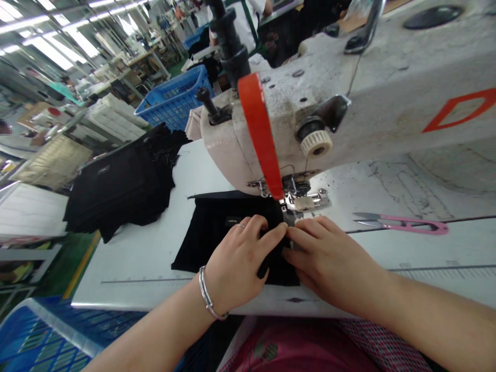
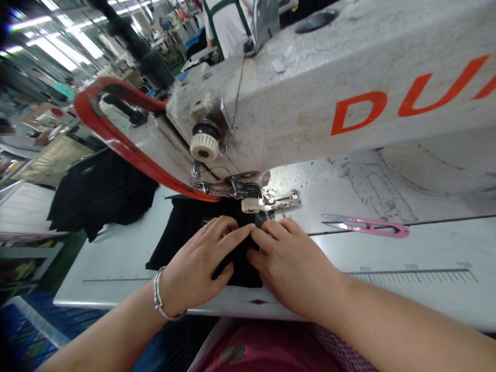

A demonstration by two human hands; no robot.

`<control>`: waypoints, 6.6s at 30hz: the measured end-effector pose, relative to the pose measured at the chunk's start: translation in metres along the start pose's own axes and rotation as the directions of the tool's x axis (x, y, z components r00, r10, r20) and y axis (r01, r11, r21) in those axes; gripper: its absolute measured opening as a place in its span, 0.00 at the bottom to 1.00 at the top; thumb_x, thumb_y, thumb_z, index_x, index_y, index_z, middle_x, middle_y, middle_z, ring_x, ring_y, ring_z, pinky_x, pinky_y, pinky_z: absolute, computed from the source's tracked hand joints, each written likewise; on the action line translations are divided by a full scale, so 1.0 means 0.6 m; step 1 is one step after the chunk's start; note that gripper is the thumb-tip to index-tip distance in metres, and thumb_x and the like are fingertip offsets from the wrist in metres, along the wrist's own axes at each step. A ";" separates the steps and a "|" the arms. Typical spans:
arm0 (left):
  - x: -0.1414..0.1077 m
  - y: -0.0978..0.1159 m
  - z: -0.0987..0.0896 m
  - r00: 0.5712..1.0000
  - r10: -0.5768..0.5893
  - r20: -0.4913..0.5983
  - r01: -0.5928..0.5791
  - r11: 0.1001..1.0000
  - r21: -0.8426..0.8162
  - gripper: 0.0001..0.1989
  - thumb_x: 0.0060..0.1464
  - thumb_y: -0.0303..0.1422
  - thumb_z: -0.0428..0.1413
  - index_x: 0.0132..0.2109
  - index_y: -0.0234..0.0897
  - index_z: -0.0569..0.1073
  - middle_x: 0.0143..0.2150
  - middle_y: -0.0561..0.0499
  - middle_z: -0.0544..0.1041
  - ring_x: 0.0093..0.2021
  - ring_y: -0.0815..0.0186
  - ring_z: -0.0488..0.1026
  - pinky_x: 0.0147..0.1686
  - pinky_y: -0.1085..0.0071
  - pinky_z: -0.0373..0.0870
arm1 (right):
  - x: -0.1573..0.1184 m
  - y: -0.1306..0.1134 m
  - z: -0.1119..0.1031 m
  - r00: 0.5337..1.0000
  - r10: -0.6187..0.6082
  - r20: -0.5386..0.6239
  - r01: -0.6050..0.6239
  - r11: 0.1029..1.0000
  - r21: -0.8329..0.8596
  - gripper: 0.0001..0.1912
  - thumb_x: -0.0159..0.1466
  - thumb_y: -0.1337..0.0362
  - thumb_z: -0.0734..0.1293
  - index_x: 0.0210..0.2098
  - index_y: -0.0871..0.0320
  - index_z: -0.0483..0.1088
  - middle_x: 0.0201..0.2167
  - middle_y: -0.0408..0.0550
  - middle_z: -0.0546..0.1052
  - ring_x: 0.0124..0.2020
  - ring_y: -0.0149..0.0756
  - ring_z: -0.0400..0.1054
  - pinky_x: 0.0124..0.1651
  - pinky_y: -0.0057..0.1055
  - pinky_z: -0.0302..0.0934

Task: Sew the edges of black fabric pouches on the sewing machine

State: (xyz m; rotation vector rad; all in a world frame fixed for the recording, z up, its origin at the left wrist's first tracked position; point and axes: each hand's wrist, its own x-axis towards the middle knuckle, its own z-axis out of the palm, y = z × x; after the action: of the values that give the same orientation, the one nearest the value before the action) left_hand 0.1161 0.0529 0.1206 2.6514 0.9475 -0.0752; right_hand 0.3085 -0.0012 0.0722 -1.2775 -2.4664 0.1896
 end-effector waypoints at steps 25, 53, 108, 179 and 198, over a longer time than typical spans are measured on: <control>0.009 -0.024 -0.006 0.983 0.166 -0.084 -0.167 0.986 -0.011 0.23 0.45 0.21 0.51 0.51 0.32 0.66 0.59 0.38 0.66 0.59 0.52 0.64 0.58 0.52 0.64 | -0.005 0.005 0.007 0.996 0.057 -0.069 -0.058 0.998 -0.013 0.23 0.69 0.62 0.56 0.61 0.65 0.61 0.61 0.54 0.65 0.60 0.46 0.57 0.59 0.46 0.53; 0.000 -0.013 0.012 0.966 0.215 -0.144 -0.220 0.975 -0.018 0.23 0.45 0.19 0.51 0.51 0.26 0.66 0.64 0.35 0.62 0.66 0.53 0.55 0.65 0.54 0.58 | -0.022 0.009 0.005 0.981 -0.150 -0.123 0.157 0.986 0.052 0.12 0.65 0.71 0.63 0.47 0.58 0.72 0.42 0.50 0.74 0.37 0.40 0.66 0.37 0.38 0.64; -0.029 -0.009 0.063 0.773 0.182 -0.608 -0.295 0.951 -0.091 0.11 0.56 0.23 0.56 0.46 0.38 0.74 0.40 0.50 0.77 0.40 0.67 0.73 0.42 0.67 0.73 | -0.054 -0.016 0.009 0.995 -0.039 -0.088 0.051 0.989 0.137 0.10 0.67 0.69 0.61 0.46 0.57 0.70 0.37 0.48 0.73 0.38 0.39 0.65 0.41 0.39 0.61; 0.122 -0.142 0.035 0.887 0.314 -0.340 -0.206 0.926 0.317 0.13 0.61 0.26 0.52 0.49 0.43 0.76 0.47 0.52 0.78 0.51 0.67 0.73 0.53 0.69 0.70 | 0.034 0.069 0.004 0.986 0.156 -0.059 -0.164 0.969 -0.184 0.16 0.68 0.59 0.58 0.49 0.54 0.72 0.42 0.51 0.75 0.36 0.44 0.70 0.33 0.38 0.62; 0.055 -0.053 -0.011 0.995 -0.058 0.078 0.072 0.979 -0.190 0.30 0.50 0.23 0.49 0.62 0.32 0.62 0.33 0.52 0.76 0.28 0.69 0.72 0.28 0.74 0.70 | 0.026 0.094 -0.012 0.970 0.170 -0.176 -0.189 0.977 -0.097 0.09 0.65 0.70 0.59 0.40 0.60 0.71 0.37 0.54 0.71 0.41 0.44 0.65 0.41 0.37 0.61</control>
State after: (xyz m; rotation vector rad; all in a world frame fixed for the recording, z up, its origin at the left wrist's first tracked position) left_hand 0.1211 0.0982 0.1124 2.4245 0.9659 -0.0888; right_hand 0.3458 0.0439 0.0669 -1.5018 -2.2481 -0.0126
